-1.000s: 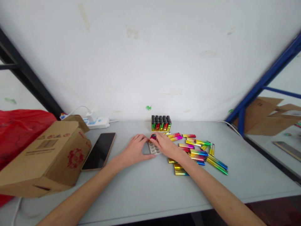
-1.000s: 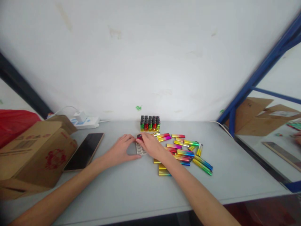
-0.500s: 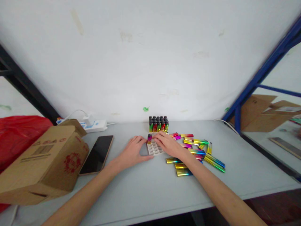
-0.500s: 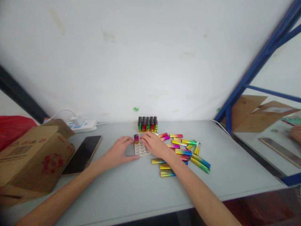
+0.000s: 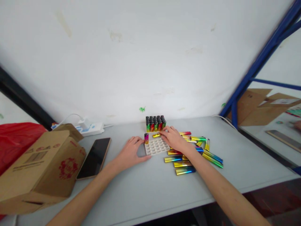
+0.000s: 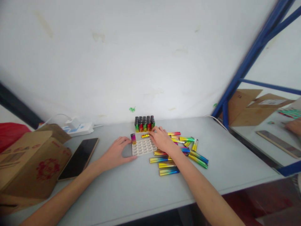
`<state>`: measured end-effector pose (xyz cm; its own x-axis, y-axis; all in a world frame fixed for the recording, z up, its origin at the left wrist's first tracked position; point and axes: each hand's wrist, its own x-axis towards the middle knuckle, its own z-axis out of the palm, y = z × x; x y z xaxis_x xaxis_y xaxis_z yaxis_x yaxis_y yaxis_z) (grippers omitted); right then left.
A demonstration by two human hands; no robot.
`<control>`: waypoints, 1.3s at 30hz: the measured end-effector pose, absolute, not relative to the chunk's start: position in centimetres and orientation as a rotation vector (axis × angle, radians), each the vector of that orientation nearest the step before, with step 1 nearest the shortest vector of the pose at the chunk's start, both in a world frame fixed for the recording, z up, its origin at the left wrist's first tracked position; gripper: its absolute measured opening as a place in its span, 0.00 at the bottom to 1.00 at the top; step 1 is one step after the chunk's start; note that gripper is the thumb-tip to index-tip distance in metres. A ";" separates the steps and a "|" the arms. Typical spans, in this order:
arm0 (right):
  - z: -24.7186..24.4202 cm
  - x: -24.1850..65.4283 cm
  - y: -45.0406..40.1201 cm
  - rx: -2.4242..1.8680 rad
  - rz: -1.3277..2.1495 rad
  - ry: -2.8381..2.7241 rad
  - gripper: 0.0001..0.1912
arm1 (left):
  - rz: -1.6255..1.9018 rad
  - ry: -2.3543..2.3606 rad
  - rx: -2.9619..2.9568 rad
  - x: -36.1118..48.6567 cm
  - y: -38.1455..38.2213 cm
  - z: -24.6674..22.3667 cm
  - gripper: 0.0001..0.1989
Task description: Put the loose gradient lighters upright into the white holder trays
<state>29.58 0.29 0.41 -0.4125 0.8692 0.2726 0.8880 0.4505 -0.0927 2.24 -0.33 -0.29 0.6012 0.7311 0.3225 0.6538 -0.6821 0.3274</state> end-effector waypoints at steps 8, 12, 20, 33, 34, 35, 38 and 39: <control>0.7 28.5 -0.4 -1.667 -0.121 -2.384 0.15 | 0.658 1.146 2.662 2.2 -0.4 -0.2 0.28; 0.6 28.7 0.1 -1.623 -0.099 -2.356 0.14 | 0.655 1.145 2.676 2.2 -0.3 -0.2 0.29; 1.1 28.3 0.6 -1.282 0.477 -1.828 0.16 | 0.657 1.128 2.665 2.3 -0.3 -0.1 0.28; 1.5 25.4 -1.2 -0.969 1.402 -1.366 0.26 | 0.662 1.112 2.646 2.2 -0.3 -0.2 0.27; 1.4 25.3 -1.2 -1.031 1.420 -1.353 0.28 | 0.660 1.115 2.645 2.2 -0.2 -0.2 0.27; 1.3 25.3 -1.1 -1.088 1.436 -1.333 0.30 | 0.657 1.118 2.645 2.2 -0.2 -0.2 0.27; 0.9 25.1 -0.8 -1.207 1.472 -1.214 0.35 | 0.657 1.124 2.647 2.2 -0.3 -0.1 0.27; 0.8 25.1 -0.7 -1.229 1.467 -1.177 0.35 | 0.659 1.125 2.649 2.3 -0.3 -0.1 0.27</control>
<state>25.07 -0.71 0.84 -0.1393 0.9752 -0.1719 -0.0436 -0.1795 -0.9828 2.26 -0.29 -0.07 0.6134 0.7198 0.3250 0.6359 -0.6942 0.3373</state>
